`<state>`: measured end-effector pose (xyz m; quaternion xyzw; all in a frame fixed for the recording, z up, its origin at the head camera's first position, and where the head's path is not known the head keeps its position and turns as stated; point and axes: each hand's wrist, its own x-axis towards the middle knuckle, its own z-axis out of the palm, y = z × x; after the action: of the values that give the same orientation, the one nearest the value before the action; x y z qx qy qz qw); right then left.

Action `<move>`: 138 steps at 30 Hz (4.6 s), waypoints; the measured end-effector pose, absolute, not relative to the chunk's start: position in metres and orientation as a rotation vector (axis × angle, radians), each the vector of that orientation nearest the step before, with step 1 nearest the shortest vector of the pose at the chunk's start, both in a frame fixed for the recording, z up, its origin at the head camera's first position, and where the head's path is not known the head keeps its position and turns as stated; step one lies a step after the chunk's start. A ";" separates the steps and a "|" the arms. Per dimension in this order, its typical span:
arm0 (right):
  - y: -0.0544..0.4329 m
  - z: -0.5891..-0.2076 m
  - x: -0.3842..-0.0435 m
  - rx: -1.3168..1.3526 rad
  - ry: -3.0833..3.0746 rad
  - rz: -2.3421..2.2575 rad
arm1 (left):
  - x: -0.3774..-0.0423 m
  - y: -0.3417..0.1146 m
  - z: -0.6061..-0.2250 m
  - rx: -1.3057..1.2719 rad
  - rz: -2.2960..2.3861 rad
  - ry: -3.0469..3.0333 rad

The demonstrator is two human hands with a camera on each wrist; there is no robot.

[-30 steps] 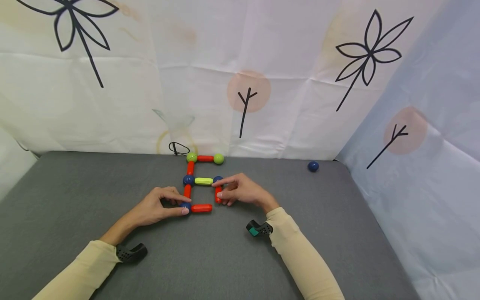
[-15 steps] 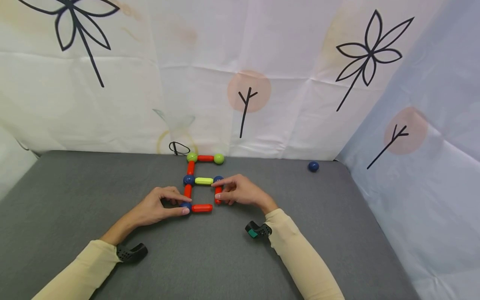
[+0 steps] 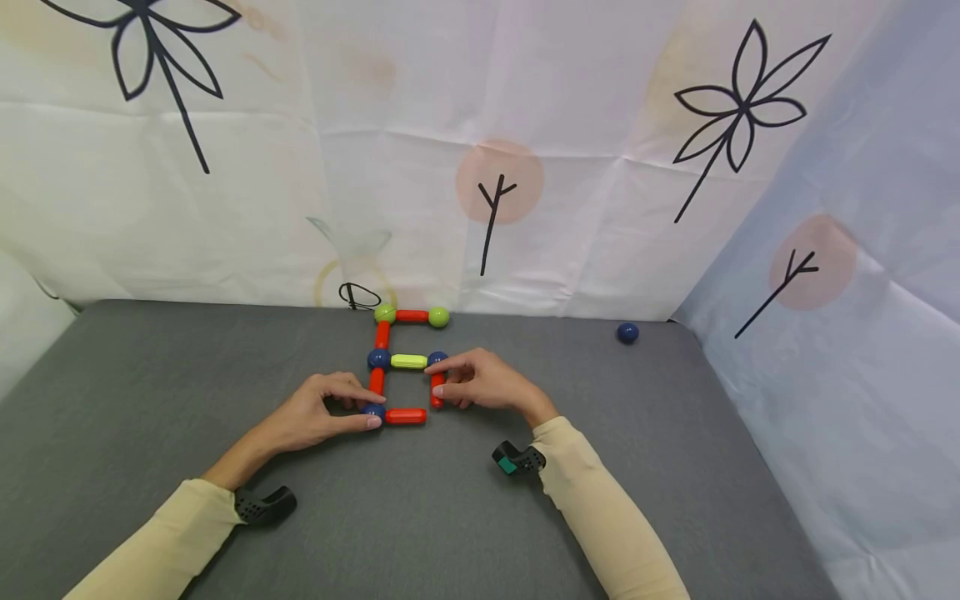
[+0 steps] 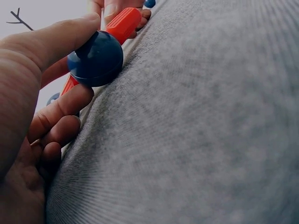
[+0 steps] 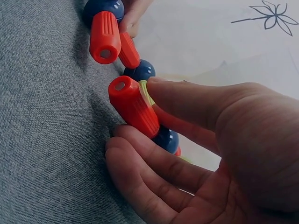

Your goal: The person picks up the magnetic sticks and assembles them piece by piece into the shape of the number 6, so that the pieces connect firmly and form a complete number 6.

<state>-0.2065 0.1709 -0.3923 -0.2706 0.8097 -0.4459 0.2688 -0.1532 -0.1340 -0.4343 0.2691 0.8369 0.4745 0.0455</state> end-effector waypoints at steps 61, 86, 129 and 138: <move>0.305 -0.394 -0.237 -0.006 3.046 -1.543 | -0.152 -0.133 -0.439 0.934 1.436 2.613; 0.332 -0.429 -0.240 0.561 3.255 -1.265 | -0.152 -0.133 -0.437 0.937 1.420 2.622; 0.329 -0.434 -0.238 0.541 3.311 -1.233 | -0.151 -0.132 -0.438 0.922 1.425 2.629; 0.331 -0.433 -0.239 0.416 3.303 -1.243 | -0.152 -0.131 -0.438 0.920 1.432 2.622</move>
<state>-0.2385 0.3311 -0.4333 0.1145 0.9098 -0.3425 -0.2044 -0.1517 -0.1312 -0.4384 0.2942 0.8388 0.4579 0.0079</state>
